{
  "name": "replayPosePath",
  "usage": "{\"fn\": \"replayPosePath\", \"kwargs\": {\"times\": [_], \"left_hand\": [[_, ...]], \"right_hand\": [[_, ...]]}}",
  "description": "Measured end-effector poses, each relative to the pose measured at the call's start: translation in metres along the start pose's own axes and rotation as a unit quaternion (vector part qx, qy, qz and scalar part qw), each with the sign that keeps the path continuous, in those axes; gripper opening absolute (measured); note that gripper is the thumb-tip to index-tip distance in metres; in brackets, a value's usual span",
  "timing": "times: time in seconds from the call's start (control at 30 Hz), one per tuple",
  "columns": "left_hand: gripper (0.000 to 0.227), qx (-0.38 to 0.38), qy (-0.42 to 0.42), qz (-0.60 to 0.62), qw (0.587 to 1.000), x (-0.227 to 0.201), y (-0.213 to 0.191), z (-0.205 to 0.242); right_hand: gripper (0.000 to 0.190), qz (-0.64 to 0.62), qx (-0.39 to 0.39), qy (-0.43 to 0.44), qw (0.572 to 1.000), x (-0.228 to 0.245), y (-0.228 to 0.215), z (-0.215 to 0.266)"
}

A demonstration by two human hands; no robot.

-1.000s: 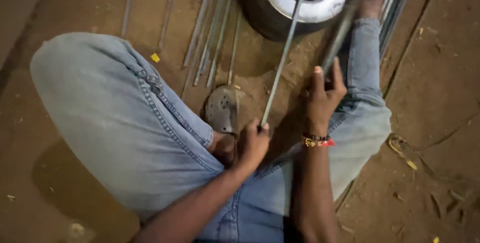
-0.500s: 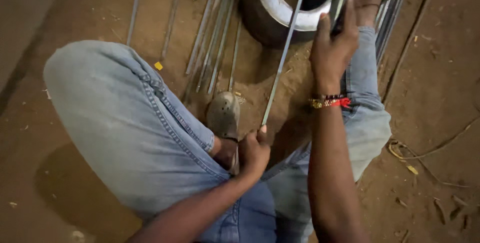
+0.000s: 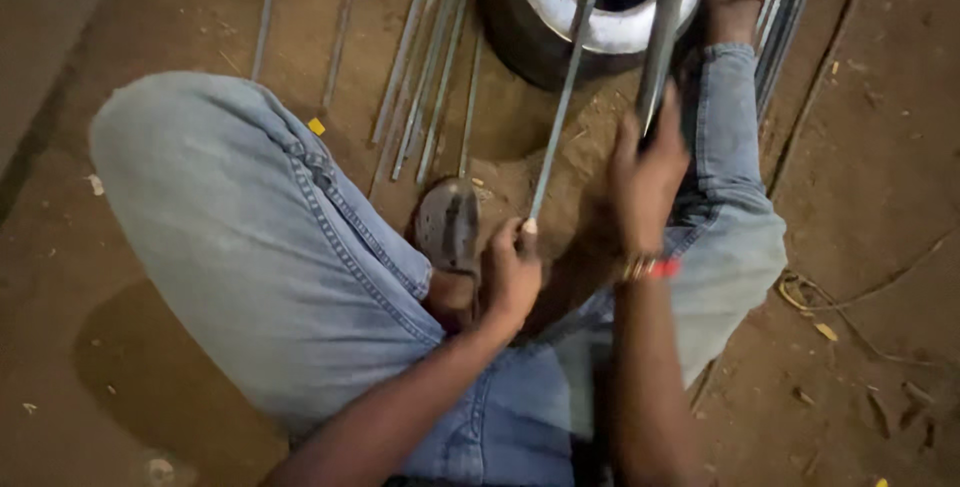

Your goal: The person sits on the ground and repeatedly hammers a metal rod against a circular metal object. They adjust the rod's position and continue striking it with a hammer throughout the clip.

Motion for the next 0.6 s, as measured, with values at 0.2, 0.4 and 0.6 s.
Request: {"fn": "replayPosePath", "kwargs": {"times": [0.2, 0.4, 0.6], "left_hand": [[0.031, 0.344, -0.15, 0.632, 0.678, -0.104, 0.044, 0.032], [0.04, 0.415, 0.002, 0.621, 0.665, -0.229, 0.029, 0.024], [0.036, 0.443, 0.013, 0.637, 0.631, -0.262, 0.038, 0.027]], "right_hand": [[0.052, 0.008, 0.017, 0.143, 0.99, -0.024, 0.008, 0.061], [0.05, -0.018, 0.001, 0.13, 0.991, -0.018, -0.001, 0.055], [0.048, -0.038, 0.008, 0.14, 0.989, -0.013, -0.002, 0.082]]}}
Point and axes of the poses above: each hand's wrist, its own z-axis away from the middle knuckle, its own y-axis out of the palm, x = y × z, the point moved 9 cm from there along -z, towards the middle knuckle, and after that the axes turned 9 degrees about x, right-handed, at the moved point
